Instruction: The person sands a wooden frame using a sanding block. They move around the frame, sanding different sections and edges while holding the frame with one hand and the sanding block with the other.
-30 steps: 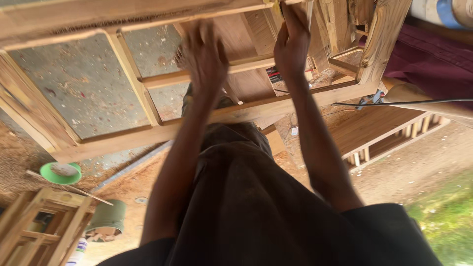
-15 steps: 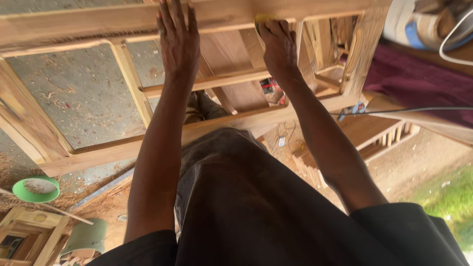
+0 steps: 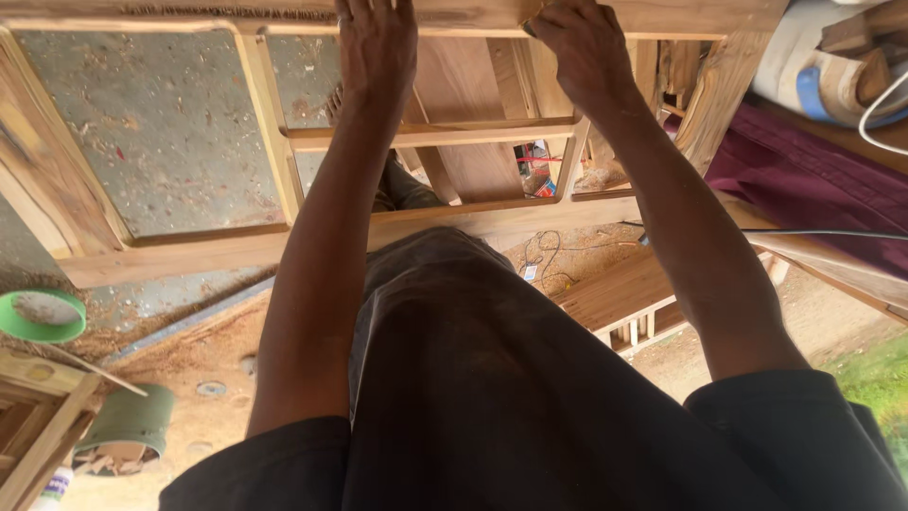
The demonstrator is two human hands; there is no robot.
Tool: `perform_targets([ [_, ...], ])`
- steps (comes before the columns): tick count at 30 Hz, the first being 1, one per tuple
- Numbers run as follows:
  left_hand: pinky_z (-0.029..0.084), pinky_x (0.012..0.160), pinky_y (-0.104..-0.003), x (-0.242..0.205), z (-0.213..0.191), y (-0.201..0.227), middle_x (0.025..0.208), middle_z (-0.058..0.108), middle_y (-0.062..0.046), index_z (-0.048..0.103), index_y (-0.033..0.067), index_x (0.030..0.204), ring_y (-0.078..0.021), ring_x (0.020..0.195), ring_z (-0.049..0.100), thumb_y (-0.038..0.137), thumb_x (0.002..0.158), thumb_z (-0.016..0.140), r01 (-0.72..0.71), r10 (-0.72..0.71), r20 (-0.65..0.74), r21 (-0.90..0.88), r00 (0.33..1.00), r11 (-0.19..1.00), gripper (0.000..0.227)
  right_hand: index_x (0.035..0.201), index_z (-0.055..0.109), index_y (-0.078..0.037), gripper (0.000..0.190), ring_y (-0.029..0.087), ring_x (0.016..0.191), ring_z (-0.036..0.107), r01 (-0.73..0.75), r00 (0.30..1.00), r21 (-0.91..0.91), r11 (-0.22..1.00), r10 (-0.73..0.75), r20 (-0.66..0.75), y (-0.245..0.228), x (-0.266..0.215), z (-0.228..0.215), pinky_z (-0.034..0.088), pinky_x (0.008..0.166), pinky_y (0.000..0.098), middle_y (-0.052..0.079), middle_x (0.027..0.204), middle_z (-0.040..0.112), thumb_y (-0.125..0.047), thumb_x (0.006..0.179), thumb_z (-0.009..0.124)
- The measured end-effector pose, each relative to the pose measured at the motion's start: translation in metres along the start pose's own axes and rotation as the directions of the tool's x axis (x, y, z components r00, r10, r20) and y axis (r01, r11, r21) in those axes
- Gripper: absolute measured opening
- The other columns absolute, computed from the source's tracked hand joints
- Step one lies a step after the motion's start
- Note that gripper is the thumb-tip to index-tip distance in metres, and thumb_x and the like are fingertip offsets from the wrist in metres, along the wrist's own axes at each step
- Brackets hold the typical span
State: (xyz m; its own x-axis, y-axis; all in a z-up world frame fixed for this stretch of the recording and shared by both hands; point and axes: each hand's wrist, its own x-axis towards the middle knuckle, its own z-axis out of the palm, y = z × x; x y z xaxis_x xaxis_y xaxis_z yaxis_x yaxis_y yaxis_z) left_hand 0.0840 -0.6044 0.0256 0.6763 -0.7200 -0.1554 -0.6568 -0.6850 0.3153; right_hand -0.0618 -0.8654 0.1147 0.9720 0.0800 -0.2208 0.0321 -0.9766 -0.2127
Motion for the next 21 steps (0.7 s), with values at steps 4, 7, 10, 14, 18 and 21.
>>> perform_targets([
  [4, 0.035, 0.116, -0.061, 0.004, 0.001, -0.010, 0.147, 0.048, -0.028, 0.051, 0.0037, 0.151, -0.0528, 0.139, 0.041, -0.001, 0.091, 0.068, 0.014, -0.015, -0.013, -0.080, 1.000, 0.997, 0.063, 0.127, 0.075, -0.012, 0.049, 0.026, 0.125, 0.055, -0.010, 0.999, -0.020, 1.000, 0.011, 0.039, 0.006, -0.001, -0.005, 0.045, 0.107, 0.0439, 0.002, 0.129, 0.070, 0.012, 0.085, 0.064],
  [7, 0.032, 0.117, -0.060, 0.006, 0.008, -0.016, 0.156, 0.040, -0.028, 0.049, 0.0061, 0.154, -0.0536, 0.145, 0.031, -0.004, 0.092, 0.064, 0.013, -0.009, 0.030, -0.123, 0.999, 0.992, 0.064, 0.125, 0.075, -0.011, 0.048, 0.029, 0.122, 0.058, -0.021, 0.997, -0.064, 0.998, 0.026, 0.073, 0.015, -0.005, -0.003, 0.044, 0.104, 0.0444, 0.005, 0.128, 0.071, 0.011, 0.083, 0.064],
  [10, 0.029, 0.119, -0.060, 0.009, 0.013, -0.017, 0.162, 0.030, -0.029, 0.048, 0.0066, 0.157, -0.0541, 0.148, 0.025, -0.008, 0.093, 0.061, 0.015, -0.010, 0.044, -0.120, 0.999, 0.993, 0.067, 0.125, 0.077, -0.017, 0.035, 0.031, 0.110, 0.062, -0.085, 0.937, -0.181, 0.980, 0.140, 0.320, 0.028, -0.020, -0.008, 0.045, 0.108, 0.0484, 0.009, 0.119, 0.072, 0.004, 0.102, 0.061],
  [14, 0.025, 0.119, -0.062, 0.012, 0.015, -0.019, 0.166, 0.020, -0.029, 0.046, 0.0058, 0.157, -0.0551, 0.150, 0.018, -0.007, 0.093, 0.060, 0.003, 0.009, 0.112, -0.111, 0.994, 0.994, 0.067, 0.130, 0.070, -0.010, 0.042, 0.025, 0.101, 0.066, -0.395, 0.884, 0.408, 0.823, 0.461, -0.073, 0.027, -0.071, -0.008, 0.057, 0.095, 0.0386, 0.010, 0.120, 0.074, 0.004, 0.095, 0.053],
  [18, 0.026, 0.122, -0.065, 0.005, 0.001, -0.022, 0.170, 0.019, -0.025, 0.044, 0.0060, 0.160, -0.0523, 0.153, 0.015, -0.001, 0.098, 0.060, -0.006, 0.020, 0.156, -0.088, 0.988, 0.996, 0.065, 0.136, 0.069, -0.004, 0.033, 0.010, 0.078, 0.060, -0.328, 0.561, 0.943, 0.062, 0.816, 0.141, -0.025, -0.137, 0.018, 0.050, 0.069, 0.0275, 0.008, 0.101, 0.070, 0.002, 0.104, 0.064],
  [21, 0.027, 0.122, -0.063, 0.010, -0.012, -0.014, 0.172, 0.016, -0.024, 0.038, 0.0074, 0.165, -0.0503, 0.155, 0.012, 0.003, 0.098, 0.058, -0.032, 0.036, 0.246, -0.021, 0.969, 0.999, 0.070, 0.133, 0.065, 0.001, 0.034, 0.017, 0.093, 0.069, -0.317, 0.344, 0.912, -0.259, 0.865, 0.365, -0.091, -0.191, 0.035, 0.053, 0.078, 0.0344, 0.011, 0.110, 0.073, -0.003, 0.099, 0.064],
])
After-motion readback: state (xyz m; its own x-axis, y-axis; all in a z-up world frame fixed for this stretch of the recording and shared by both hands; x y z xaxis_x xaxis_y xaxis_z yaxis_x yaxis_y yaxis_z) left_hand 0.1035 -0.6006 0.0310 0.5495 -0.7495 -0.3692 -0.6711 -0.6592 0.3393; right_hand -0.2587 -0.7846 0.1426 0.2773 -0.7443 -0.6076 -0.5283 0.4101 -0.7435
